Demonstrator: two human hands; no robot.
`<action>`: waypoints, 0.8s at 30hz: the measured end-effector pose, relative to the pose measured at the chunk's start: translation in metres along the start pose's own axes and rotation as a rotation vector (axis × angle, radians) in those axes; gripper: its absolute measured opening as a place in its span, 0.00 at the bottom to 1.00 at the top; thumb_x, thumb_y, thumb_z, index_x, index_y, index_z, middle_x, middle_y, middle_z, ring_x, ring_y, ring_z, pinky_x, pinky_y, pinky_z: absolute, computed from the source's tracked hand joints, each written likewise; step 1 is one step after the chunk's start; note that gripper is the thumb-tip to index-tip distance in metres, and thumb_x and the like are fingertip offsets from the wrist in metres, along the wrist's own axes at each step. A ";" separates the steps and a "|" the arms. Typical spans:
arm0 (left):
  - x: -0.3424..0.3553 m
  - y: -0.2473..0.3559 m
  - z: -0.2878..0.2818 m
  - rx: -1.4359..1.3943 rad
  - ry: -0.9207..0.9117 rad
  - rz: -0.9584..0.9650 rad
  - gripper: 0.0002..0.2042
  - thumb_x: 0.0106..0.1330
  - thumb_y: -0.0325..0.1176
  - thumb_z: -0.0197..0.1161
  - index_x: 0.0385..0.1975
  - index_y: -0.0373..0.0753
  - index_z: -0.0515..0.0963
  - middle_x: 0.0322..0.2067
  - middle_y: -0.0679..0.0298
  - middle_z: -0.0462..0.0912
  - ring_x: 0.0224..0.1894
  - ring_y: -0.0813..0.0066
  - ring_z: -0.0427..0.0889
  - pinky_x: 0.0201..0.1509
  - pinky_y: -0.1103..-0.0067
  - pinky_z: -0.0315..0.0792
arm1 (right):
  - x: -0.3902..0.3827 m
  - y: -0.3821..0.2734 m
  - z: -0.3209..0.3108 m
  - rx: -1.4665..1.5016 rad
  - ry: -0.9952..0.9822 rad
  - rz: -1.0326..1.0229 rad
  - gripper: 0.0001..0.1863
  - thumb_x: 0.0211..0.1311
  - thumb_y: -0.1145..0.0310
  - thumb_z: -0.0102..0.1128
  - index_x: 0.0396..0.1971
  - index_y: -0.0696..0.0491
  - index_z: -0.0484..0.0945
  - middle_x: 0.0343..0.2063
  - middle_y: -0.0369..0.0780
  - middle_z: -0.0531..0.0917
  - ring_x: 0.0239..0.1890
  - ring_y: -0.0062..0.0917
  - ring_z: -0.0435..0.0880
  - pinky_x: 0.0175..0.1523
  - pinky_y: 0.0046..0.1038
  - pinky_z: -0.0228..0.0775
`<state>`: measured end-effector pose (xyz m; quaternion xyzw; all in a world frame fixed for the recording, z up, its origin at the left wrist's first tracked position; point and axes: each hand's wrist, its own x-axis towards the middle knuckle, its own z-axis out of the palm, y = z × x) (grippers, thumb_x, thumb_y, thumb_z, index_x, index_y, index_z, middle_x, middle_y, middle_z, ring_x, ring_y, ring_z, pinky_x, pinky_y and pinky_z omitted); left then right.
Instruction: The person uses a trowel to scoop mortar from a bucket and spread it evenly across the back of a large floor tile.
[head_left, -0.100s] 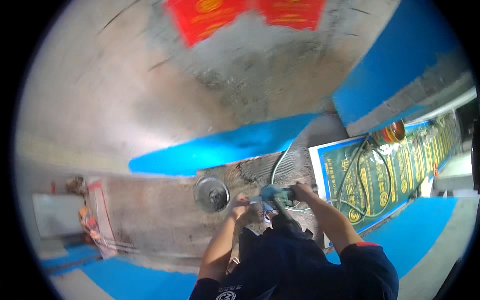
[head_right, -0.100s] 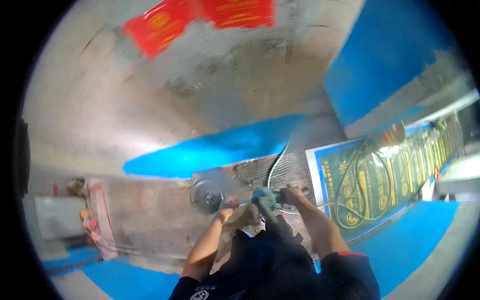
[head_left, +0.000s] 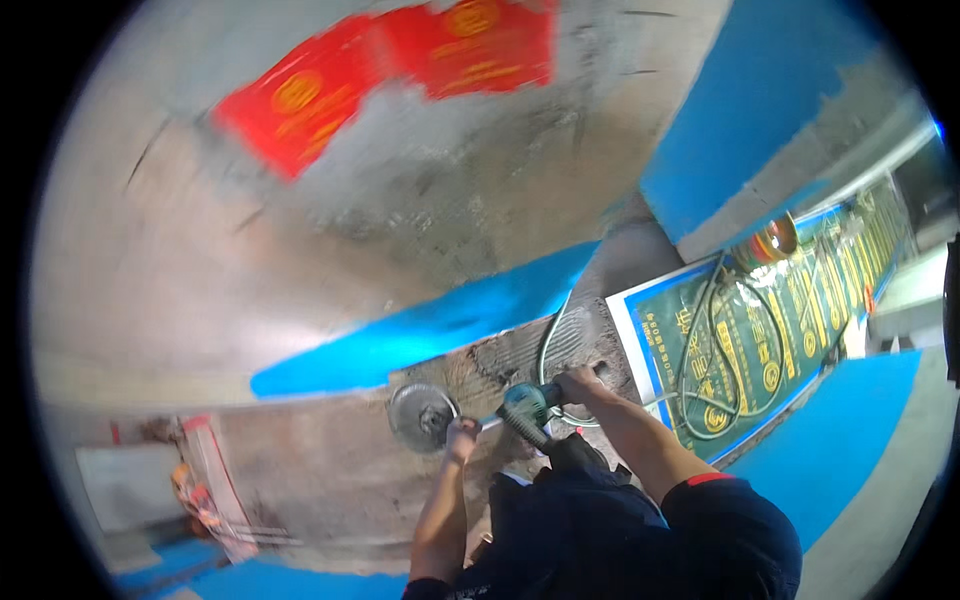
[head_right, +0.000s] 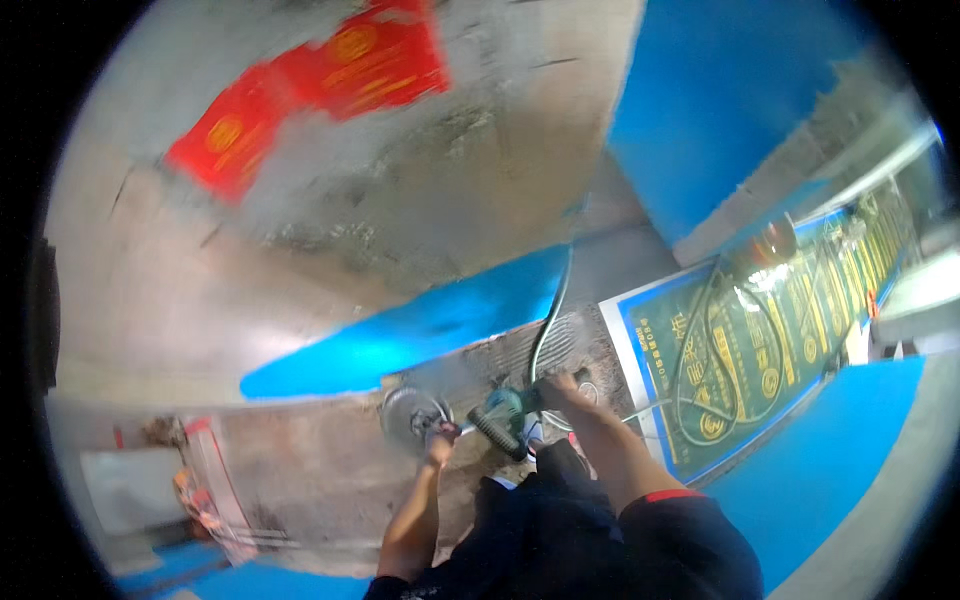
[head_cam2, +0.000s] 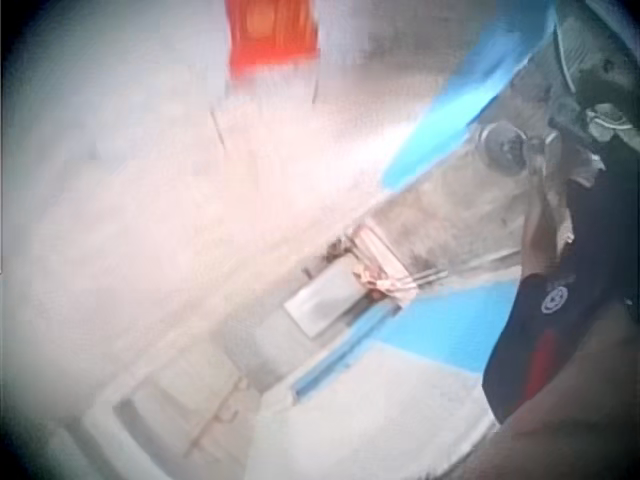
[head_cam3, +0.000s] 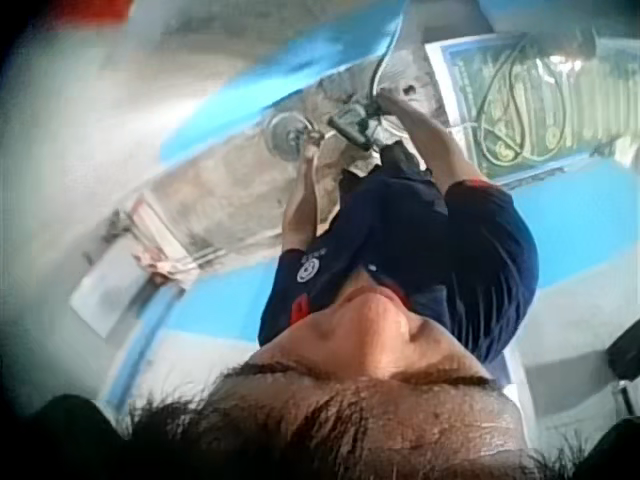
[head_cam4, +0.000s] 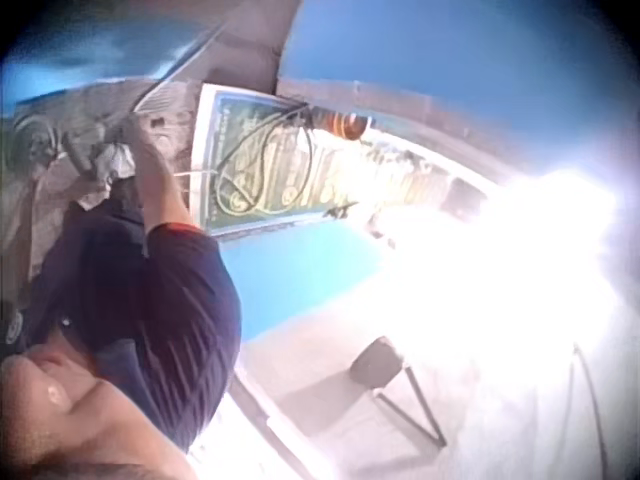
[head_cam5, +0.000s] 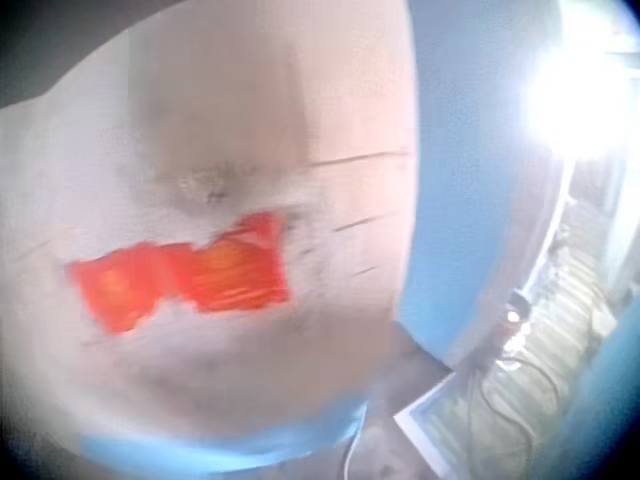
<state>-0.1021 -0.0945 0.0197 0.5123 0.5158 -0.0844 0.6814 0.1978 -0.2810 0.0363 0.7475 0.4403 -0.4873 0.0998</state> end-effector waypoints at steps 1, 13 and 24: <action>0.014 -0.020 0.000 0.048 0.039 -0.050 0.06 0.53 0.27 0.67 0.27 0.35 0.77 0.23 0.65 0.78 0.30 0.76 0.76 0.33 0.78 0.69 | 0.003 0.004 -0.019 -0.021 0.066 -0.035 0.13 0.50 0.56 0.65 0.36 0.40 0.83 0.38 0.41 0.84 0.45 0.37 0.84 0.45 0.44 0.75; 0.080 0.271 0.042 -0.161 -0.135 0.391 0.20 0.66 0.27 0.61 0.56 0.36 0.65 0.43 0.62 0.78 0.46 0.74 0.78 0.49 0.77 0.73 | 0.176 0.016 -0.193 -0.093 0.871 0.145 0.15 0.61 0.61 0.51 0.41 0.51 0.83 0.46 0.43 0.81 0.50 0.37 0.78 0.64 0.46 0.59; 0.104 0.366 0.067 -0.681 -0.261 -0.246 0.18 0.65 0.43 0.65 0.43 0.37 0.69 0.32 0.61 0.74 0.33 0.69 0.75 0.36 0.73 0.70 | 0.134 -0.061 -0.221 0.185 0.957 0.202 0.14 0.58 0.65 0.53 0.42 0.53 0.80 0.48 0.44 0.75 0.52 0.37 0.73 0.54 0.39 0.63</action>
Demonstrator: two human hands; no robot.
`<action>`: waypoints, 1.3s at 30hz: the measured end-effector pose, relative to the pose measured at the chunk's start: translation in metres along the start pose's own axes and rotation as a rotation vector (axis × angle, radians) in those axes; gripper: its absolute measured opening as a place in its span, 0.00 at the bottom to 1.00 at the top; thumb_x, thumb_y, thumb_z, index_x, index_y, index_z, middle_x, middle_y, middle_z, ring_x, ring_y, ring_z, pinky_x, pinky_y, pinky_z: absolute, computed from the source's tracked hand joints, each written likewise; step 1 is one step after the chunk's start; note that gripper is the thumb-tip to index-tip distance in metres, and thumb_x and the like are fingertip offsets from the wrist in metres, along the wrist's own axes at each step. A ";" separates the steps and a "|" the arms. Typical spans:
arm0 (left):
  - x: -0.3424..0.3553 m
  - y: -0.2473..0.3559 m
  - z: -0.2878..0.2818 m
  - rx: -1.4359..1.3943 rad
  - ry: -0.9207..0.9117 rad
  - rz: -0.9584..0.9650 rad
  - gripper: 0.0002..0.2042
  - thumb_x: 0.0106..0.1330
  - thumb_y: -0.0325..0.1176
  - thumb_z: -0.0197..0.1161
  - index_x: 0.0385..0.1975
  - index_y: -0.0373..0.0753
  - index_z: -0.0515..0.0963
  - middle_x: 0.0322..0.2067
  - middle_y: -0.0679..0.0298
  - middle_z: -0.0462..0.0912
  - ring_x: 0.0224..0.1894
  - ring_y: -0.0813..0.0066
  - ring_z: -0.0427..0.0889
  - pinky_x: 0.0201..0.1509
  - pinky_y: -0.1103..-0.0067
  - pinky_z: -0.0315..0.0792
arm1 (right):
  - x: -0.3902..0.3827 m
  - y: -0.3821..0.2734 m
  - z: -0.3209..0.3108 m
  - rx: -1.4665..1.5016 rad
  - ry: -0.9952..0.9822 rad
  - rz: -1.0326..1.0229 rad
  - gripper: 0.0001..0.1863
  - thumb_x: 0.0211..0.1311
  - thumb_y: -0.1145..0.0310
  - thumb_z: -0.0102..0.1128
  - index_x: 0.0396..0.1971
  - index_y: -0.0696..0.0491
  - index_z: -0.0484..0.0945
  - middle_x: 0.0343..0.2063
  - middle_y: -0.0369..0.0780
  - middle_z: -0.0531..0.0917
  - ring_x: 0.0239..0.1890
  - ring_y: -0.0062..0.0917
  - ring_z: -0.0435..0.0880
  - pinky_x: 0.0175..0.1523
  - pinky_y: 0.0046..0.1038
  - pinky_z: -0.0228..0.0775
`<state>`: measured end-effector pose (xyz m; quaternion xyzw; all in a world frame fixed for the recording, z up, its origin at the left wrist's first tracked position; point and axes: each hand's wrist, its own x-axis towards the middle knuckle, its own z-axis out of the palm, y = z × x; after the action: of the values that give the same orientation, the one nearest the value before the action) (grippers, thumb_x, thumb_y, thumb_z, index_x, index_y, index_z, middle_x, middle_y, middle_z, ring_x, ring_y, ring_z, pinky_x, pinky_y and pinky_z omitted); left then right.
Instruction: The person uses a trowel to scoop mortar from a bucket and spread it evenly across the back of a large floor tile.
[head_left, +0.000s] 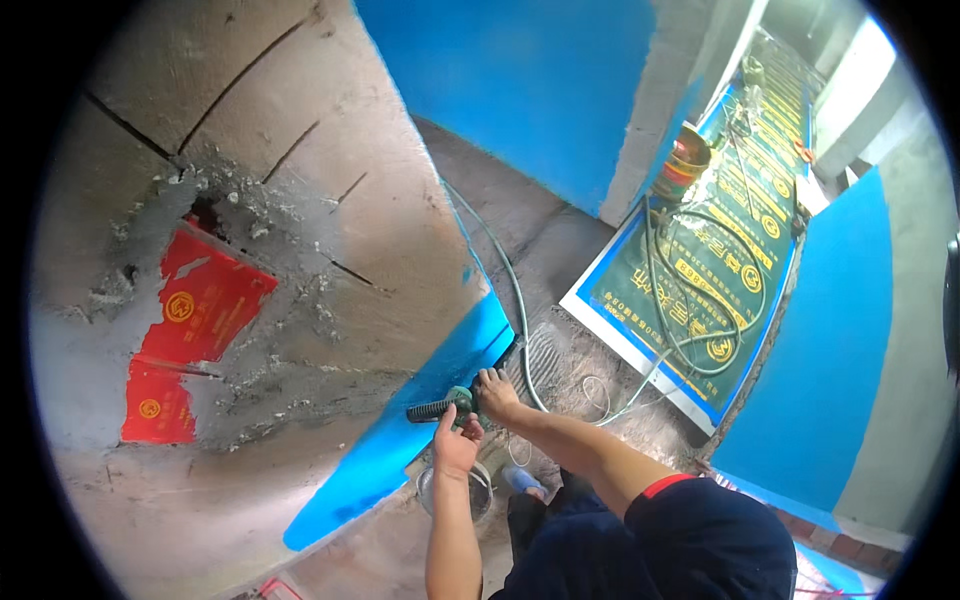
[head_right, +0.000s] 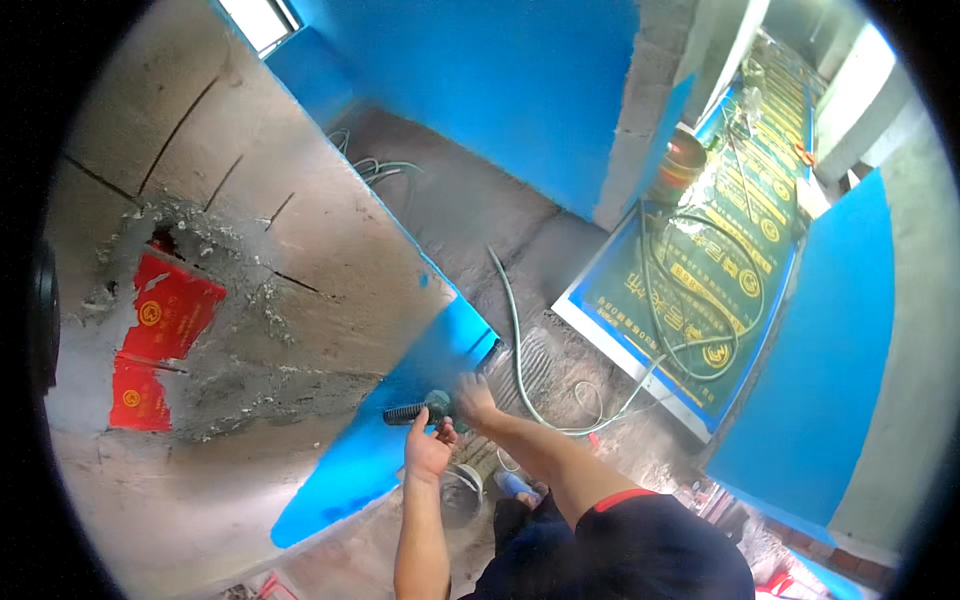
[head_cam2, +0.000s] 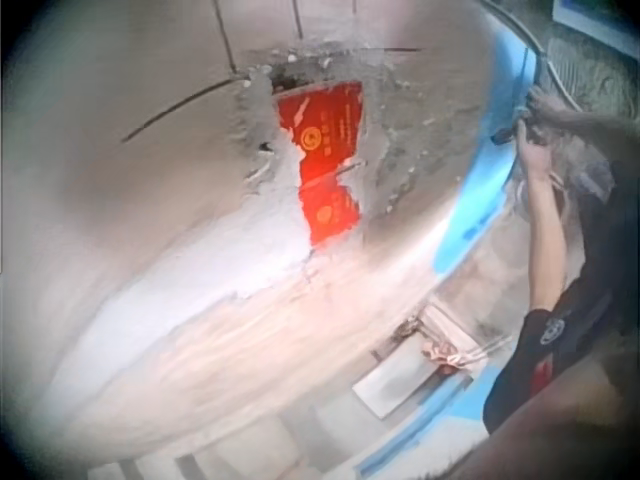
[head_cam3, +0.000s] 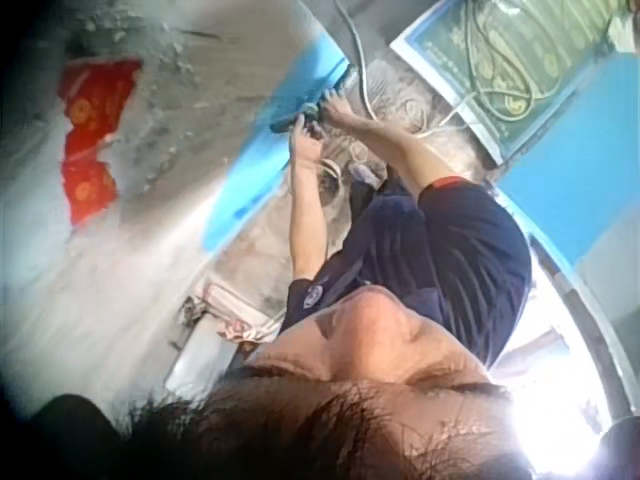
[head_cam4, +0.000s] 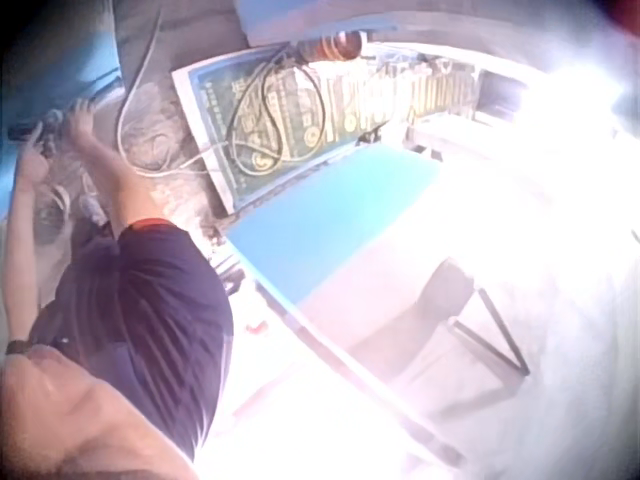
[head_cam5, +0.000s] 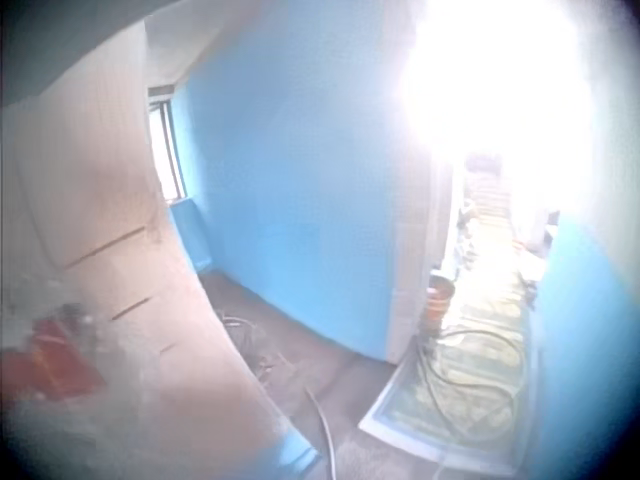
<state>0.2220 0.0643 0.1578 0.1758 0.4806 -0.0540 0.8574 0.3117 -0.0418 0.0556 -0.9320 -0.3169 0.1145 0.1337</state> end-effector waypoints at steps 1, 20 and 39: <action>0.001 0.001 -0.002 0.013 -0.018 0.021 0.18 0.65 0.43 0.65 0.42 0.36 0.69 0.31 0.62 0.72 0.32 0.70 0.73 0.34 0.73 0.69 | -0.011 -0.004 -0.001 0.072 0.052 0.019 0.16 0.56 0.66 0.54 0.45 0.53 0.78 0.50 0.45 0.75 0.54 0.39 0.72 0.55 0.40 0.64; 0.014 0.063 -0.072 0.026 -0.106 0.391 0.09 0.68 0.32 0.63 0.39 0.34 0.75 0.32 0.63 0.75 0.36 0.67 0.76 0.46 0.72 0.75 | -0.085 -0.116 -0.004 0.576 0.026 0.210 0.35 0.52 0.71 0.58 0.64 0.48 0.62 0.63 0.50 0.66 0.56 0.48 0.74 0.55 0.41 0.73; -0.002 0.045 -0.172 0.401 -0.245 0.075 0.19 0.70 0.53 0.55 0.28 0.42 0.75 0.23 0.67 0.76 0.26 0.73 0.76 0.31 0.76 0.72 | -0.523 0.051 0.127 0.499 -0.239 0.912 0.15 0.53 0.62 0.59 0.35 0.56 0.85 0.32 0.45 0.86 0.34 0.33 0.84 0.41 0.33 0.76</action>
<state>0.0944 0.1668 0.0886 0.3524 0.3457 -0.1372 0.8587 -0.1023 -0.3831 -0.0127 -0.8955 0.1444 0.3382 0.2507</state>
